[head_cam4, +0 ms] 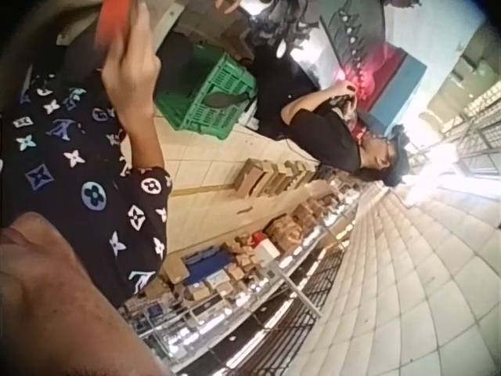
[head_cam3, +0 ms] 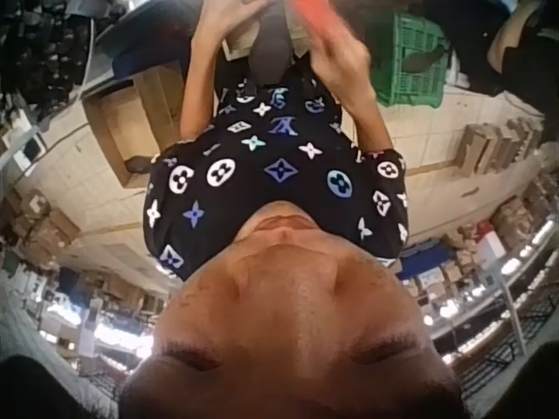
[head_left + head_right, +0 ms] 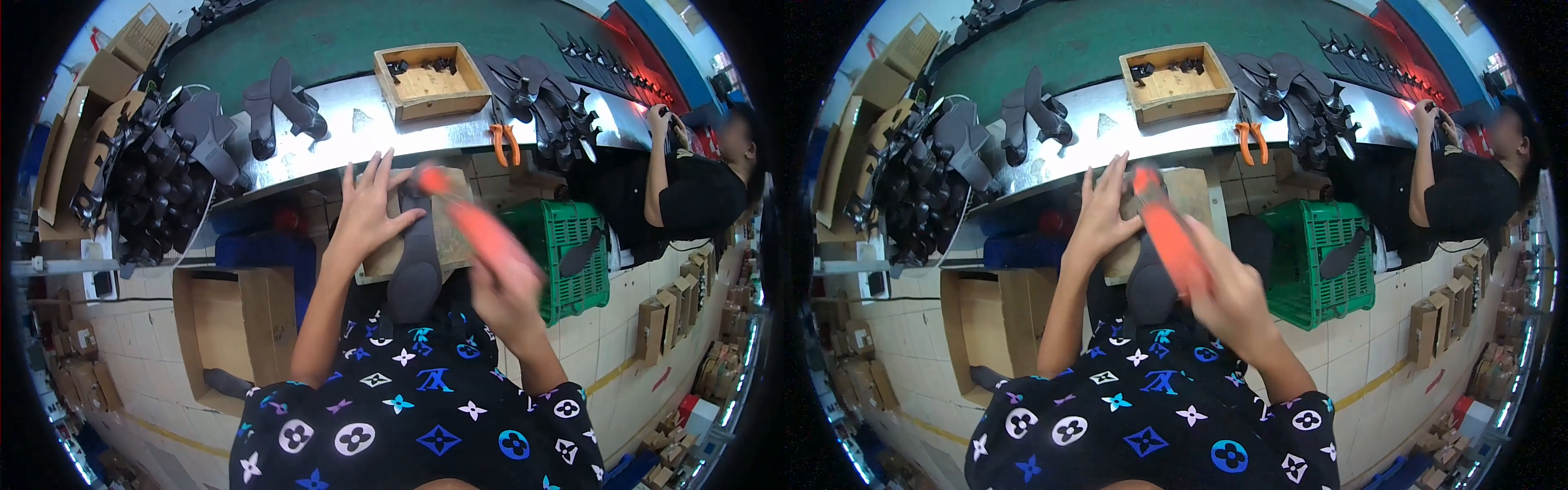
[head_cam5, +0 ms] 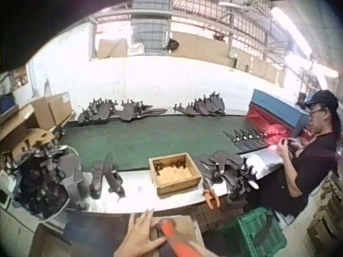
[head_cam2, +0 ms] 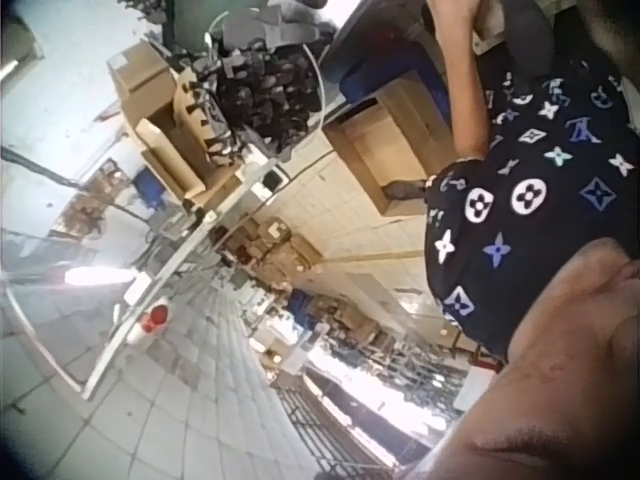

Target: Assembling and hammering shoe components at a factory workbench.

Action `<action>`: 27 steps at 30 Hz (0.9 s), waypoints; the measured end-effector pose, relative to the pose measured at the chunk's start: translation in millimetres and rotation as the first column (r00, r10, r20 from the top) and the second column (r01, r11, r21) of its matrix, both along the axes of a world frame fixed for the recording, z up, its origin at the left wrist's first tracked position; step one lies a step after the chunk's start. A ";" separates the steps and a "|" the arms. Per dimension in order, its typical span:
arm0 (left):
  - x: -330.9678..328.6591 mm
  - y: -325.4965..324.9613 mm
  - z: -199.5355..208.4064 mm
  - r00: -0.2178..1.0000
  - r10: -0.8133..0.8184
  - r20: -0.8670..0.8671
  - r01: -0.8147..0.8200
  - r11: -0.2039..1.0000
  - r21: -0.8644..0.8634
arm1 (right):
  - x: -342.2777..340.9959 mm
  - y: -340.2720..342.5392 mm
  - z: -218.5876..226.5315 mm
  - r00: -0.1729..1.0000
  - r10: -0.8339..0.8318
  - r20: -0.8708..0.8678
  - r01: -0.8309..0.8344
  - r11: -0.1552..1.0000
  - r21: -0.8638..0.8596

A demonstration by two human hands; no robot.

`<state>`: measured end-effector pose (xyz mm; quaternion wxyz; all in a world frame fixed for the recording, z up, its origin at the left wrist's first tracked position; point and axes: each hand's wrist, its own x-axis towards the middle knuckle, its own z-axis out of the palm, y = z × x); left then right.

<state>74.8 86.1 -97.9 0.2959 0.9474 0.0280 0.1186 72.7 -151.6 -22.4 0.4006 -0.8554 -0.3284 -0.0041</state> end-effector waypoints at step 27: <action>-94.1 -36.3 106.1 0.911 -0.405 -0.081 0.022 0.245 -0.969 | 49.8 17.2 -15.0 0.900 0.316 0.301 -0.240 0.935 -0.262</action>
